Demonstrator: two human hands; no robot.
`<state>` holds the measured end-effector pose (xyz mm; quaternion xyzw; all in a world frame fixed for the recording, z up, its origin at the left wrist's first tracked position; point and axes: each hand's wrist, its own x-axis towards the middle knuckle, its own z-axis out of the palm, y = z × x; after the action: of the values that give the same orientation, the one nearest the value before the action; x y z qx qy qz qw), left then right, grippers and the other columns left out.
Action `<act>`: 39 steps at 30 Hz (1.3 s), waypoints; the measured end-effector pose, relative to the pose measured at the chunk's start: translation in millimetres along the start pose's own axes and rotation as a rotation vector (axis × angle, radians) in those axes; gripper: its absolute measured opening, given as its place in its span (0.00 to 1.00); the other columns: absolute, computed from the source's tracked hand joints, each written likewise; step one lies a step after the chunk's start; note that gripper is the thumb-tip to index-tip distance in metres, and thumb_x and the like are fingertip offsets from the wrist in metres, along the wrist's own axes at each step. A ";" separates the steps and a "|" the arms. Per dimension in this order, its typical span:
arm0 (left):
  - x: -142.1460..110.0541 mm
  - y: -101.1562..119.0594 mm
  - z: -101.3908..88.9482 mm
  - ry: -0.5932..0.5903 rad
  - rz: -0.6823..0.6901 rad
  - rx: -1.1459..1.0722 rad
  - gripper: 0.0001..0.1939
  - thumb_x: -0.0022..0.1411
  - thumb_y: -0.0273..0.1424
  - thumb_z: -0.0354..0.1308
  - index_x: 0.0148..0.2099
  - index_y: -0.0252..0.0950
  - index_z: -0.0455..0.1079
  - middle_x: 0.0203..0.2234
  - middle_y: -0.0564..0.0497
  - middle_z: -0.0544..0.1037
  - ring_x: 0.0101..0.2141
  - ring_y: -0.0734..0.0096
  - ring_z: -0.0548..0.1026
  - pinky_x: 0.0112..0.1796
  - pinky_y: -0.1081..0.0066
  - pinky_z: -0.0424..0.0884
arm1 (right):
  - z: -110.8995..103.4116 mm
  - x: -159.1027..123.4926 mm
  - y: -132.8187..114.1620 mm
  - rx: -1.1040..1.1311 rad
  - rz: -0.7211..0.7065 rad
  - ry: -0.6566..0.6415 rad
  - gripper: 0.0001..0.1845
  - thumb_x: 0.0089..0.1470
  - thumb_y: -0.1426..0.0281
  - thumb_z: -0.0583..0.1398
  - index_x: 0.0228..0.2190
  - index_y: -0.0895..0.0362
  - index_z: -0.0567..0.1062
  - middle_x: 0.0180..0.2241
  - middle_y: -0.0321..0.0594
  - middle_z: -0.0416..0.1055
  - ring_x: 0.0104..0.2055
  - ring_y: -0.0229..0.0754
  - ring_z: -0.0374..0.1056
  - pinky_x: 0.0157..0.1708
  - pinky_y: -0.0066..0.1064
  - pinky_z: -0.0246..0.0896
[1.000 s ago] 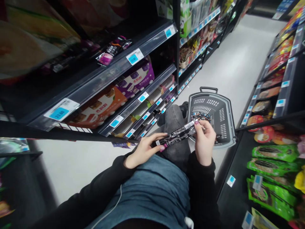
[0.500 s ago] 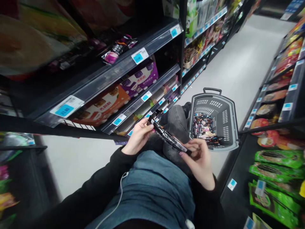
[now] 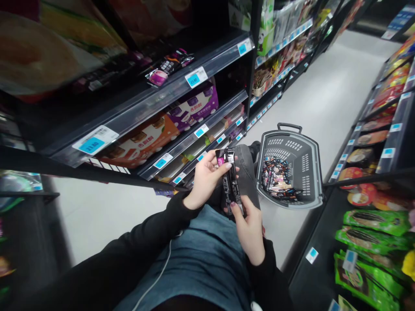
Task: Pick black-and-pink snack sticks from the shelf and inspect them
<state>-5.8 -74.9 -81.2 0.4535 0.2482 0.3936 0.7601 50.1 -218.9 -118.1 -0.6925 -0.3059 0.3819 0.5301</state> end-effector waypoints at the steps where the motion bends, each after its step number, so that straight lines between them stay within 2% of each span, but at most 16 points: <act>1: -1.4 -1.1 0.7 -0.015 -0.015 -0.003 0.25 0.49 0.33 0.68 0.46 0.35 0.62 0.39 0.47 0.78 0.32 0.68 0.79 0.36 0.67 0.77 | 1.4 0.2 0.2 0.037 0.008 0.011 0.14 0.56 0.58 0.57 0.34 0.57 0.72 0.31 0.38 0.73 0.33 0.38 0.69 0.34 0.28 0.64; 3: -5.3 -4.3 0.6 -0.099 -0.106 0.018 0.29 0.46 0.33 0.70 0.48 0.35 0.61 0.39 0.47 0.78 0.34 0.66 0.80 0.40 0.66 0.76 | 4.0 1.0 2.0 0.106 0.020 0.046 0.15 0.56 0.58 0.57 0.33 0.58 0.73 0.30 0.38 0.73 0.32 0.38 0.68 0.34 0.28 0.64; 5: -9.7 -8.4 -1.2 -0.208 -0.240 0.073 0.28 0.46 0.33 0.70 0.47 0.33 0.62 0.37 0.45 0.79 0.35 0.65 0.79 0.40 0.66 0.75 | 4.8 2.6 4.9 0.127 0.022 0.074 0.16 0.55 0.57 0.58 0.32 0.58 0.73 0.27 0.36 0.72 0.29 0.37 0.66 0.31 0.27 0.63; 8: -14.5 -13.7 -5.7 -0.266 -0.354 0.115 0.26 0.49 0.37 0.68 0.46 0.31 0.63 0.36 0.43 0.79 0.34 0.63 0.79 0.37 0.67 0.75 | -1.8 6.1 8.8 0.036 0.005 0.023 0.17 0.53 0.57 0.59 0.29 0.59 0.73 0.24 0.35 0.69 0.26 0.35 0.62 0.26 0.26 0.58; 10: -15.9 -15.0 -8.5 -0.258 -0.344 0.146 0.24 0.51 0.37 0.66 0.46 0.31 0.63 0.37 0.43 0.79 0.35 0.62 0.79 0.36 0.67 0.75 | -12.0 9.3 9.1 -0.065 -0.010 0.023 0.19 0.53 0.56 0.58 0.25 0.59 0.73 0.22 0.35 0.69 0.25 0.36 0.62 0.26 0.27 0.56; 12: -17.0 -14.1 -10.1 -0.280 -0.304 0.235 0.20 0.54 0.36 0.64 0.45 0.32 0.64 0.37 0.43 0.79 0.36 0.62 0.79 0.36 0.67 0.74 | -24.4 13.7 6.2 -0.127 -0.033 0.126 0.21 0.53 0.55 0.58 0.22 0.59 0.72 0.20 0.36 0.68 0.24 0.36 0.62 0.26 0.28 0.56; 15: -19.9 -9.2 -9.4 -0.366 -0.257 0.385 0.15 0.59 0.34 0.59 0.46 0.33 0.65 0.40 0.45 0.78 0.35 0.64 0.79 0.37 0.68 0.74 | -40.0 24.0 -5.8 -0.070 -0.101 0.271 0.17 0.51 0.56 0.60 0.28 0.58 0.74 0.23 0.36 0.71 0.26 0.38 0.66 0.29 0.29 0.60; 19: -25.9 0.8 -3.2 -0.517 -0.265 0.539 0.15 0.61 0.34 0.56 0.49 0.34 0.64 0.39 0.46 0.79 0.34 0.65 0.79 0.36 0.69 0.73 | -46.5 42.5 -29.6 0.122 -0.184 0.217 0.21 0.46 0.61 0.66 0.42 0.55 0.72 0.35 0.39 0.74 0.35 0.40 0.70 0.36 0.31 0.64; 20: -27.1 3.1 -1.6 -0.549 -0.263 0.579 0.16 0.61 0.33 0.56 0.50 0.34 0.63 0.38 0.46 0.79 0.34 0.65 0.79 0.37 0.69 0.73 | -46.3 46.7 -34.4 0.148 -0.181 0.191 0.21 0.45 0.62 0.66 0.41 0.54 0.72 0.35 0.39 0.74 0.35 0.39 0.70 0.35 0.31 0.64; 22: -29.1 6.6 0.1 -0.594 -0.255 0.617 0.18 0.61 0.32 0.55 0.53 0.34 0.62 0.37 0.47 0.79 0.36 0.65 0.79 0.38 0.69 0.72 | -45.2 53.2 -40.7 0.163 -0.157 0.185 0.17 0.44 0.63 0.67 0.37 0.56 0.74 0.28 0.35 0.72 0.29 0.36 0.66 0.29 0.28 0.61; 24: -30.4 8.3 -1.2 -0.620 -0.252 0.616 0.20 0.61 0.31 0.56 0.54 0.34 0.60 0.37 0.48 0.79 0.37 0.66 0.79 0.39 0.70 0.71 | -45.0 56.9 -42.9 0.156 -0.158 0.270 0.13 0.45 0.62 0.66 0.31 0.57 0.75 0.21 0.31 0.65 0.23 0.32 0.59 0.23 0.25 0.54; 26: -31.5 8.4 -5.7 -0.655 -0.273 0.639 0.19 0.59 0.30 0.58 0.52 0.33 0.62 0.35 0.49 0.80 0.36 0.67 0.78 0.37 0.73 0.70 | -46.1 58.4 -42.7 0.171 -0.202 0.409 0.12 0.46 0.62 0.66 0.27 0.59 0.75 0.18 0.30 0.60 0.21 0.30 0.54 0.22 0.24 0.48; 29: -33.1 6.9 -14.7 -0.686 -0.319 0.706 0.11 0.59 0.30 0.58 0.44 0.32 0.67 0.31 0.50 0.80 0.33 0.69 0.77 0.33 0.76 0.68 | -48.9 58.7 -40.6 0.245 -0.255 0.559 0.11 0.45 0.64 0.66 0.25 0.59 0.74 0.19 0.30 0.61 0.21 0.29 0.53 0.21 0.24 0.46; 31: -33.7 6.3 -19.4 -0.669 -0.324 0.710 0.10 0.59 0.30 0.58 0.42 0.31 0.68 0.31 0.50 0.80 0.32 0.71 0.77 0.31 0.77 0.67 | -49.8 59.1 -38.3 0.299 -0.256 0.598 0.11 0.44 0.65 0.67 0.25 0.59 0.74 0.19 0.29 0.62 0.21 0.29 0.53 0.21 0.24 0.46; 35: -33.2 8.1 -23.1 -0.640 -0.278 0.696 0.14 0.54 0.30 0.62 0.43 0.31 0.70 0.27 0.53 0.78 0.29 0.72 0.76 0.29 0.79 0.66 | -49.0 61.8 -32.6 0.431 -0.253 0.624 0.11 0.42 0.66 0.67 0.26 0.59 0.74 0.20 0.30 0.64 0.21 0.29 0.56 0.21 0.23 0.48; 39: -32.5 8.1 -26.2 -0.650 -0.337 0.467 0.24 0.51 0.24 0.63 0.52 0.32 0.69 0.38 0.48 0.80 0.39 0.68 0.78 0.41 0.73 0.71 | -49.7 64.3 -31.4 0.546 -0.246 0.646 0.11 0.40 0.67 0.68 0.24 0.59 0.73 0.20 0.29 0.66 0.20 0.29 0.59 0.19 0.23 0.52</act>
<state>-46.5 -86.4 -85.5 0.6668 0.1487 0.0339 0.7295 125.4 -182.7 -93.6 -0.5693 -0.0924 0.1466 0.8037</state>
